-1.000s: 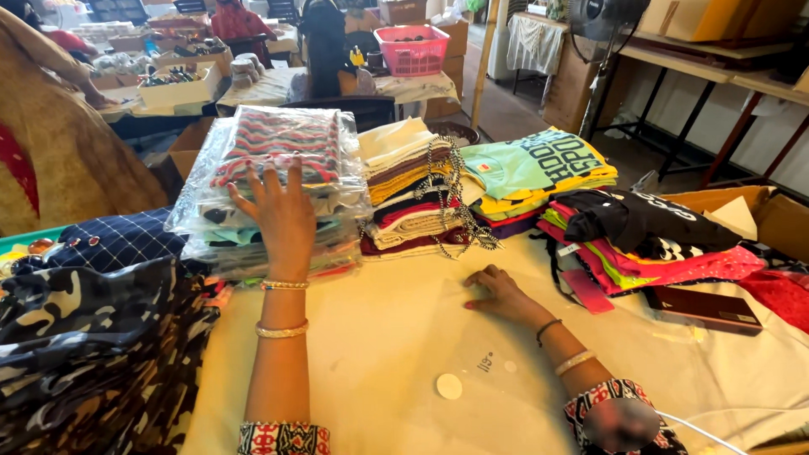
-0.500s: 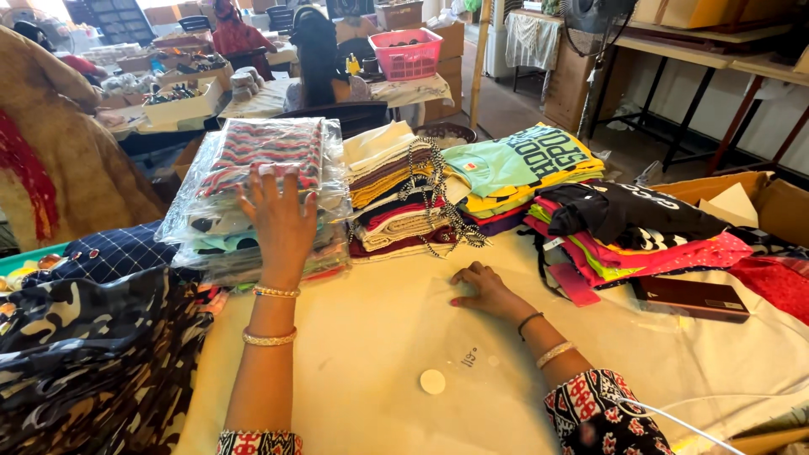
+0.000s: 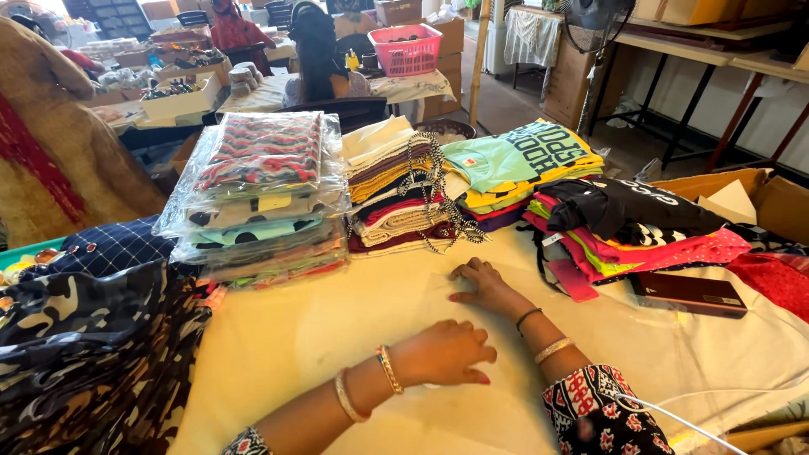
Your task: The person places a folded polka-dot shirt into a clear plastic bag and stacks it on a pile of packaged clothes. They then retrieve a striped shirt from a cardboard box, place it into a new plastic bag, and seal it before stacking it on the pile.
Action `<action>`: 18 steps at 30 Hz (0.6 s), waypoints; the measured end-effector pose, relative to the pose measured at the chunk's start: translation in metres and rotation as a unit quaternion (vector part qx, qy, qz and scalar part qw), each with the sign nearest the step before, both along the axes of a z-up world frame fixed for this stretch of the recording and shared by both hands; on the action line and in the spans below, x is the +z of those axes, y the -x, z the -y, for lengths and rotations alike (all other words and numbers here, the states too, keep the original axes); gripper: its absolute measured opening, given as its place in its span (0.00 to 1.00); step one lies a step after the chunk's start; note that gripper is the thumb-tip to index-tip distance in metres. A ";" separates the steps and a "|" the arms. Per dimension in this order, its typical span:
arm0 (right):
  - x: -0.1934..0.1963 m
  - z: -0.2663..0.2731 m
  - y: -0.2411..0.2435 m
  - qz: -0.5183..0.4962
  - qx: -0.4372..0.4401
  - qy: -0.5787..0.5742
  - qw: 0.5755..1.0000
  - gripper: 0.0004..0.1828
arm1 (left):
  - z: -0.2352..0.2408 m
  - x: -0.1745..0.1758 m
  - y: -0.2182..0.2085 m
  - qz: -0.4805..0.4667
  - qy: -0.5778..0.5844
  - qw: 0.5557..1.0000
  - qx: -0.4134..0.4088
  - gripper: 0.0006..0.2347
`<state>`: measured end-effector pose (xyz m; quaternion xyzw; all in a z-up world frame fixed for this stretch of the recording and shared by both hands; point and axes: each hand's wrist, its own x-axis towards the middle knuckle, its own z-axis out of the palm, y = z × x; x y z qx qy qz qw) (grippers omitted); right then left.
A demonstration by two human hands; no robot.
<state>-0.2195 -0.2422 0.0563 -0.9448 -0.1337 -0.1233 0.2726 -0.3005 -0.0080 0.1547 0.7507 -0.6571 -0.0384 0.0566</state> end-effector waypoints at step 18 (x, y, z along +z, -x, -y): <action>0.015 -0.005 0.011 -0.016 0.006 -0.014 1.000 0.24 | -0.015 -0.043 0.063 -0.151 0.083 0.974 -0.144 0.12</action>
